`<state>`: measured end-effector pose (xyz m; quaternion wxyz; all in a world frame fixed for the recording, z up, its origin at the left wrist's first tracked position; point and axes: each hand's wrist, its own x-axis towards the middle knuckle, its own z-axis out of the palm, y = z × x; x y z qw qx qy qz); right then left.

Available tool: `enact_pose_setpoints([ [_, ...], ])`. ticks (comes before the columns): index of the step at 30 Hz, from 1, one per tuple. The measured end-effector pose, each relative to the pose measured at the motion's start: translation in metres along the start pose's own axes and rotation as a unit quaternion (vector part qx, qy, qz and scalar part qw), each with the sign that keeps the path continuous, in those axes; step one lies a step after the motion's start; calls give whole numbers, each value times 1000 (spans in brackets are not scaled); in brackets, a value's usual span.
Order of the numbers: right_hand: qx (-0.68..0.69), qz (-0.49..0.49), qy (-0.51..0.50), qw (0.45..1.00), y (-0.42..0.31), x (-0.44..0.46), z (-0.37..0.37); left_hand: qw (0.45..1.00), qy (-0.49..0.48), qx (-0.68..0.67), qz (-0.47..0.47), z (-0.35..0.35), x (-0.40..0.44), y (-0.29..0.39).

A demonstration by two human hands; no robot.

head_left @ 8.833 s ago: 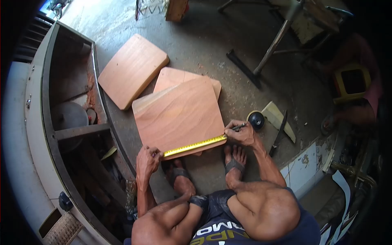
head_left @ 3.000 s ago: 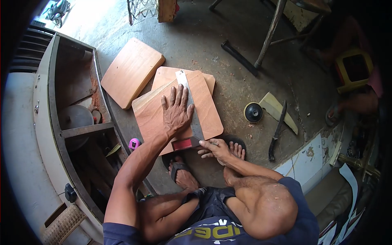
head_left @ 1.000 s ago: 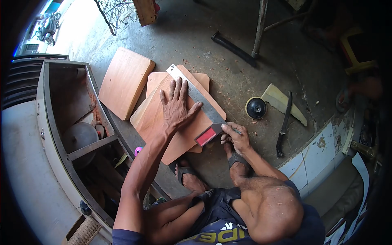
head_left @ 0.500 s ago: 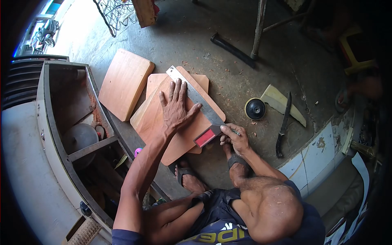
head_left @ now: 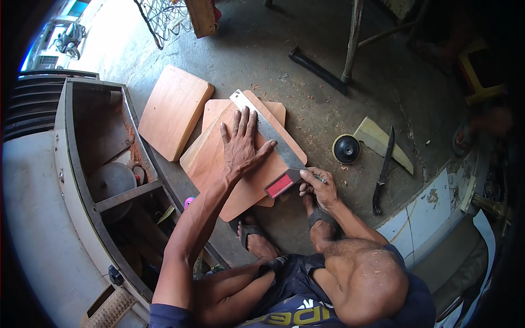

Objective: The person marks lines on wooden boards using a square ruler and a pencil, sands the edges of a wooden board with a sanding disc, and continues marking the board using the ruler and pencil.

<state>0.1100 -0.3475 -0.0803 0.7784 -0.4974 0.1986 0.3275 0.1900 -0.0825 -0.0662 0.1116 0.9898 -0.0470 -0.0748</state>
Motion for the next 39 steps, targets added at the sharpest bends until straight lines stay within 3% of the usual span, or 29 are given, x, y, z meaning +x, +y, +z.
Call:
enact_pose_setpoints([
  [6, -5, 12, -7, 1000, -12, -3, 3, 1000, -17, -7, -10, -2, 0, 2],
  [8, -229, 23, 100, 968, -32, -12, 5, 999, -32, -14, -17, -2, 2, 2],
  [10, -300, 19, 149, 942, -44, -21, -3, 999, -38, -16, -16, -2, 1, 2],
  [12, -349, -247, 159, 890, -51, -21, -7, 999, -42, -17, -19, -4, 1, 1],
  [16, -287, -293, 101, 907, -49, -24, 9, 999, -47, -19, -17, -1, 3, 0],
  [17, -285, -294, 67, 910, -46, -20, 7, 999, -42, -18, -15, -1, 3, 1],
  [39, -371, -291, 53, 880, -44, -17, -2, 999, -38, -24, -11, -2, 1, 1],
])
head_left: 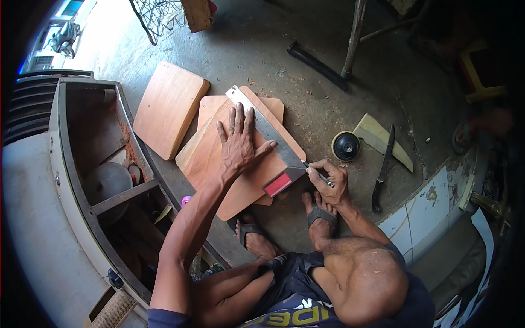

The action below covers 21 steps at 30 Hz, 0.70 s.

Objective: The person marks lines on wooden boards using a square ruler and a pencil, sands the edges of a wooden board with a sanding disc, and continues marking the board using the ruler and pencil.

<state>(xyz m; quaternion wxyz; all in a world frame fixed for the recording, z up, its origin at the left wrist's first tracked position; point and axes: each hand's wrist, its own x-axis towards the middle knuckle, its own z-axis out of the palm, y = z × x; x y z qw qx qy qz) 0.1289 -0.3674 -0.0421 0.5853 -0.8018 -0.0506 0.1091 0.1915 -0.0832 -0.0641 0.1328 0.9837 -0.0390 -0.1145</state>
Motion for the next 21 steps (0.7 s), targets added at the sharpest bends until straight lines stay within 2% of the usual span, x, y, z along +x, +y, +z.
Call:
enact_pose_setpoints([
  [7, -22, -65, -26, 997, -10, 26, 6, 1000, 3, 3, -2, -2, 0, 3],
  [9, -28, -117, -32, 992, -14, 48, 16, 1000, 2, 0, -6, -1, 0, 2],
  [11, -27, -104, -54, 993, -18, 75, 26, 999, 33, 1, 6, 2, -1, 2],
  [14, -18, -158, -54, 986, -21, 124, 51, 999, 40, 14, 5, 4, -2, 2],
  [16, -32, -195, -24, 980, -25, 160, 70, 999, 41, 21, 5, 4, -1, 2],
  [17, -32, -198, -26, 979, -30, 178, 75, 999, 43, 21, 3, 3, -1, 2],
  [19, -130, -68, -77, 986, -38, 207, 80, 1000, 10, 10, -8, 0, 0, 4],
  [21, -135, -81, -77, 985, -37, 224, 80, 1000, 6, 13, -11, 0, 1, 4],
])
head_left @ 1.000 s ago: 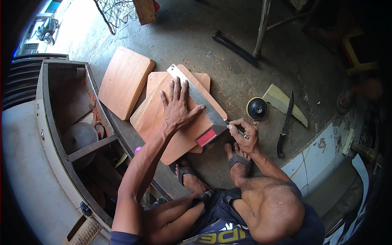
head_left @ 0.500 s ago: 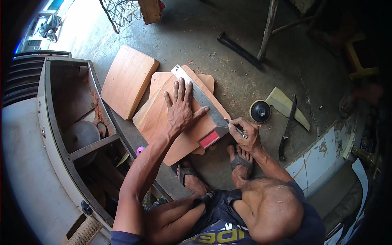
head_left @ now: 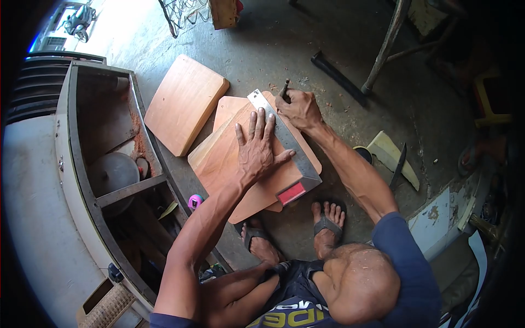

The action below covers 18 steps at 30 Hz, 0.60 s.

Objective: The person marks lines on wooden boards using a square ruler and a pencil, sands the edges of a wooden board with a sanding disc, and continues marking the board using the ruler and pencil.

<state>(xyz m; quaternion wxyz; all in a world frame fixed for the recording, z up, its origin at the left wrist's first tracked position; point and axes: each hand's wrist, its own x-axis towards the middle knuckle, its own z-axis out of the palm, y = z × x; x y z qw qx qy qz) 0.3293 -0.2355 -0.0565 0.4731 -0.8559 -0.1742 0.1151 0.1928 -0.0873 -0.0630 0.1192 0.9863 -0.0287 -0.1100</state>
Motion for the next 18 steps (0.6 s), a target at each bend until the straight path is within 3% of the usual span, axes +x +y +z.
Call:
enact_pose_setpoints([
  [2, -4, -13, -2, 1000, -3, 7, 1, 1000, 0, 3, 0, 1, -1, 0],
  [4, 111, -52, 67, 990, -12, 9, 1, 1000, 0, 4, 0, 2, -2, 0],
  [6, 113, -59, 58, 990, -10, 11, 3, 1000, 3, 6, 2, 2, 0, -1],
  [12, 62, -38, 10, 997, 1, 16, 19, 1000, 12, 2, 5, 4, -1, -2],
  [18, 5, -83, -17, 996, -10, -10, 2, 1000, 13, 5, 4, 4, -1, -1],
])
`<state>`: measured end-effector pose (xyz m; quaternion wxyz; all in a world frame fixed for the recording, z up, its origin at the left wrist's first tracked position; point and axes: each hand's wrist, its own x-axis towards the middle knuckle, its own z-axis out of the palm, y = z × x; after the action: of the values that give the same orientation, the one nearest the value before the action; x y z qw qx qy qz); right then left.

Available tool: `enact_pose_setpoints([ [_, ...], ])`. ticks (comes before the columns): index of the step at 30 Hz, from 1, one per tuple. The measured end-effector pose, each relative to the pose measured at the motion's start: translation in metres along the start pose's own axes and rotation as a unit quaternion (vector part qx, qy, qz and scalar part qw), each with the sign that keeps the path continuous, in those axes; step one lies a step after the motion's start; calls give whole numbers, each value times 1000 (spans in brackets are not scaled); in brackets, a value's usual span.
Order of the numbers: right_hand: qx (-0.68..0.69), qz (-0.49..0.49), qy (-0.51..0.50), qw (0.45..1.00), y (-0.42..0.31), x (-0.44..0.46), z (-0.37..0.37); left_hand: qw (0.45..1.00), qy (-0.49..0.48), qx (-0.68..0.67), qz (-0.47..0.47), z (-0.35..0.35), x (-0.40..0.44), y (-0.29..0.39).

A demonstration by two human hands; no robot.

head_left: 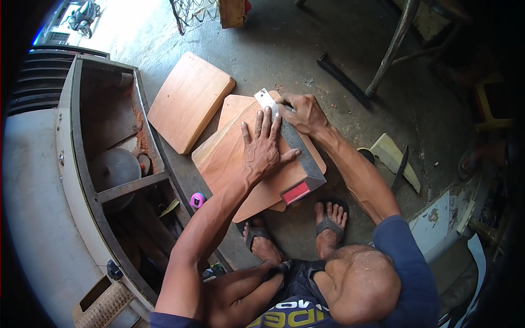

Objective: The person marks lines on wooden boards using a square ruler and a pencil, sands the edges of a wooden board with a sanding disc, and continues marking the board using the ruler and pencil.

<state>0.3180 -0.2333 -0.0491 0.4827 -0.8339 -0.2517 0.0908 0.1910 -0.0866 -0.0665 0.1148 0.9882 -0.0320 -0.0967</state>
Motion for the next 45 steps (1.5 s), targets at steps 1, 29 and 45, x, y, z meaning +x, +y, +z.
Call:
enact_pose_setpoints([
  [1, -11, 12, -24, 1000, -3, -16, -9, 1000, 1, 1, 3, -1, 0, 1],
  [29, 36, -70, -19, 997, 14, -71, -31, 1000, -13, 2, -10, 0, 1, 1],
  [45, 219, 346, -33, 912, 4, -234, 28, 993, 22, -25, -115, -22, -30, -83],
])
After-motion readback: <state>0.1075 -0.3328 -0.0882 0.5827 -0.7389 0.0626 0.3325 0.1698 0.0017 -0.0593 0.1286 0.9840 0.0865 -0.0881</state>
